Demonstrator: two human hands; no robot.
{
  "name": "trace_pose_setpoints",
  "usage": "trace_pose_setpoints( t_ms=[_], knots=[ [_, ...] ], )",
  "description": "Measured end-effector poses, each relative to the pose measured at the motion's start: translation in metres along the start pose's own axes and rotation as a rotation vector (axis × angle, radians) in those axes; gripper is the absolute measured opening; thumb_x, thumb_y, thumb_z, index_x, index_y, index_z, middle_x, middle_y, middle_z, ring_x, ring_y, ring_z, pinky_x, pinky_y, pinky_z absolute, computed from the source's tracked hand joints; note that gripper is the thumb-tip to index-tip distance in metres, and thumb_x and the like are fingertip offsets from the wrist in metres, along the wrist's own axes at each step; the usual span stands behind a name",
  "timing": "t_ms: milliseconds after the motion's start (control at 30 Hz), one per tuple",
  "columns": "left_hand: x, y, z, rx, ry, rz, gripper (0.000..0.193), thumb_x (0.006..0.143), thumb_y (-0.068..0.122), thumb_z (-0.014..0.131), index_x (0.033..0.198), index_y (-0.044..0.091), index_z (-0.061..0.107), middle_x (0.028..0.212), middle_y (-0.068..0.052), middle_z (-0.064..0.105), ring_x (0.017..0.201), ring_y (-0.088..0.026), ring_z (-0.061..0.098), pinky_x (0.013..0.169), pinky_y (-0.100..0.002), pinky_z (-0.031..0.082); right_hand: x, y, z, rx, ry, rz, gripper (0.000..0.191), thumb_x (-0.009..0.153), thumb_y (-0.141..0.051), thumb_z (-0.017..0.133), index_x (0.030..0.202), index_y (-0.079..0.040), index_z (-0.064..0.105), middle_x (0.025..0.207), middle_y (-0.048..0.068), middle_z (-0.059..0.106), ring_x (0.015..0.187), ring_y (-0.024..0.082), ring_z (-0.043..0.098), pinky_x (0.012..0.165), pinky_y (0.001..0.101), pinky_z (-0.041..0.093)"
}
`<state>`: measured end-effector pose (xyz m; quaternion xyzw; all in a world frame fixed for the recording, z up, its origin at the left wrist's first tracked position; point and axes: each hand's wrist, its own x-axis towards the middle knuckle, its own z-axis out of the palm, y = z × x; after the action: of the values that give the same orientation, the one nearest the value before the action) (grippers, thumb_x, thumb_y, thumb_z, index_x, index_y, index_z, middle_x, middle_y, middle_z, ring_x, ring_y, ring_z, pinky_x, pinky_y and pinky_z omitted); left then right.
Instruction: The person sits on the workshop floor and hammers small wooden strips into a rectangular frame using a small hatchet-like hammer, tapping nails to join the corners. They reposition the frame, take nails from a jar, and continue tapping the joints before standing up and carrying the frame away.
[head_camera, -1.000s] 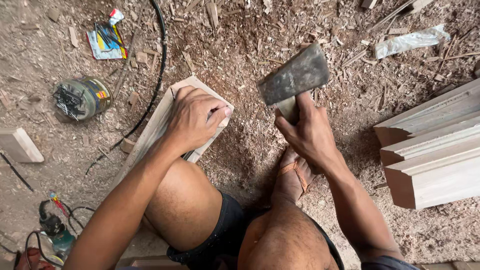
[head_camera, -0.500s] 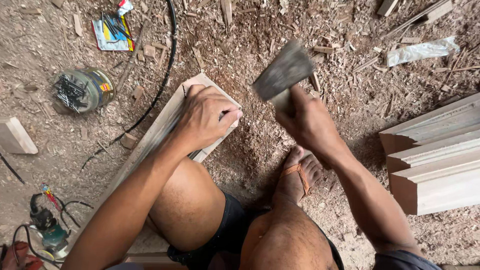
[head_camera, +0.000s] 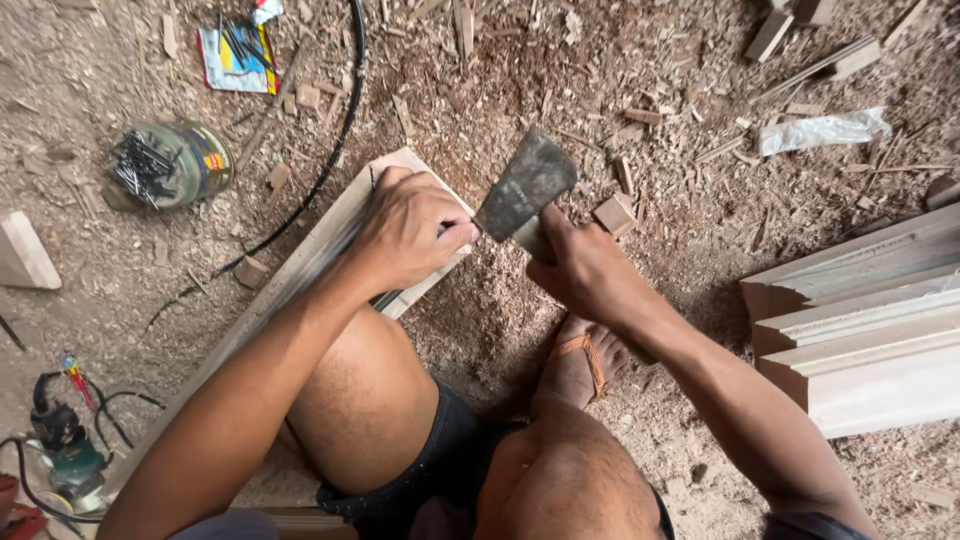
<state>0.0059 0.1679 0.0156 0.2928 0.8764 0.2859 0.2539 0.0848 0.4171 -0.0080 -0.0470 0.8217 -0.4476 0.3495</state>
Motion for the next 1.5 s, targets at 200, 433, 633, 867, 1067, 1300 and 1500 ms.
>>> trace_pose_setpoints(
  t_ms=[200,433,633,867,1067,1300,1500],
  knots=[
    [-0.015,0.002,-0.015,0.267,-0.076,-0.018,0.053,0.068,0.049,0.079,0.106,0.013,0.076,0.134,-0.016,0.059,0.133,-0.034,0.046,0.117,-0.061,0.023,-0.014,0.013,0.013,0.058,0.295,0.003,0.020,0.090,-0.007,0.067,0.097,0.000,0.049,0.077,0.012,0.061,0.060,0.021,0.060,0.047,0.0391,0.051],
    [-0.034,-0.011,-0.017,0.613,-0.154,-0.012,0.113,0.044,0.076,0.082,0.134,0.010,0.060,0.143,-0.027,0.040,0.139,-0.053,0.025,0.092,-0.078,0.039,-0.011,0.005,0.007,0.069,0.280,0.082,0.020,0.091,-0.011,0.069,0.096,-0.002,0.052,0.082,0.014,0.064,0.063,0.023,0.063,0.054,0.0411,0.056],
    [-0.032,-0.026,-0.016,0.587,-0.226,0.037,0.093,0.057,0.073,0.079,0.124,0.011,0.063,0.130,-0.020,0.051,0.132,-0.054,0.029,0.086,-0.071,0.047,0.006,0.017,0.021,0.029,0.384,0.101,0.012,0.101,-0.012,0.058,0.102,-0.004,0.049,0.072,0.009,0.063,0.050,0.017,0.061,0.044,0.0345,0.054],
    [-0.031,-0.027,-0.011,0.547,-0.226,0.014,0.096,0.047,0.072,0.082,0.123,0.015,0.065,0.125,-0.014,0.056,0.132,-0.051,0.030,0.094,-0.074,0.044,-0.002,-0.005,-0.010,0.004,0.386,-0.117,0.006,0.101,-0.007,0.056,0.101,-0.003,0.051,0.069,0.005,0.059,0.048,0.013,0.055,0.039,0.0266,0.048],
    [-0.030,-0.025,-0.015,0.570,-0.257,0.006,0.095,0.050,0.072,0.084,0.124,0.016,0.065,0.128,-0.015,0.055,0.129,-0.052,0.029,0.082,-0.072,0.049,0.000,-0.013,0.020,-0.042,0.093,-0.024,0.010,0.104,-0.009,0.050,0.096,-0.004,0.050,0.058,0.009,0.055,0.040,0.018,0.049,0.031,0.0338,0.042],
    [-0.031,-0.014,-0.017,0.542,-0.292,-0.060,0.098,0.047,0.069,0.087,0.127,0.018,0.064,0.131,-0.010,0.053,0.132,-0.049,0.028,0.077,-0.066,0.052,-0.002,0.006,0.035,0.471,0.440,0.027,0.011,0.104,-0.014,0.049,0.097,-0.005,0.051,0.065,0.005,0.057,0.044,0.015,0.050,0.033,0.0297,0.044],
    [-0.034,-0.013,-0.026,0.518,-0.285,-0.116,0.095,0.045,0.066,0.089,0.125,0.020,0.066,0.129,-0.007,0.054,0.134,-0.045,0.027,0.078,-0.066,0.050,-0.003,0.014,0.042,0.120,0.389,-0.079,0.013,0.093,-0.009,0.064,0.098,-0.004,0.052,0.065,0.000,0.059,0.050,0.013,0.059,0.041,0.0281,0.053]
  ],
)
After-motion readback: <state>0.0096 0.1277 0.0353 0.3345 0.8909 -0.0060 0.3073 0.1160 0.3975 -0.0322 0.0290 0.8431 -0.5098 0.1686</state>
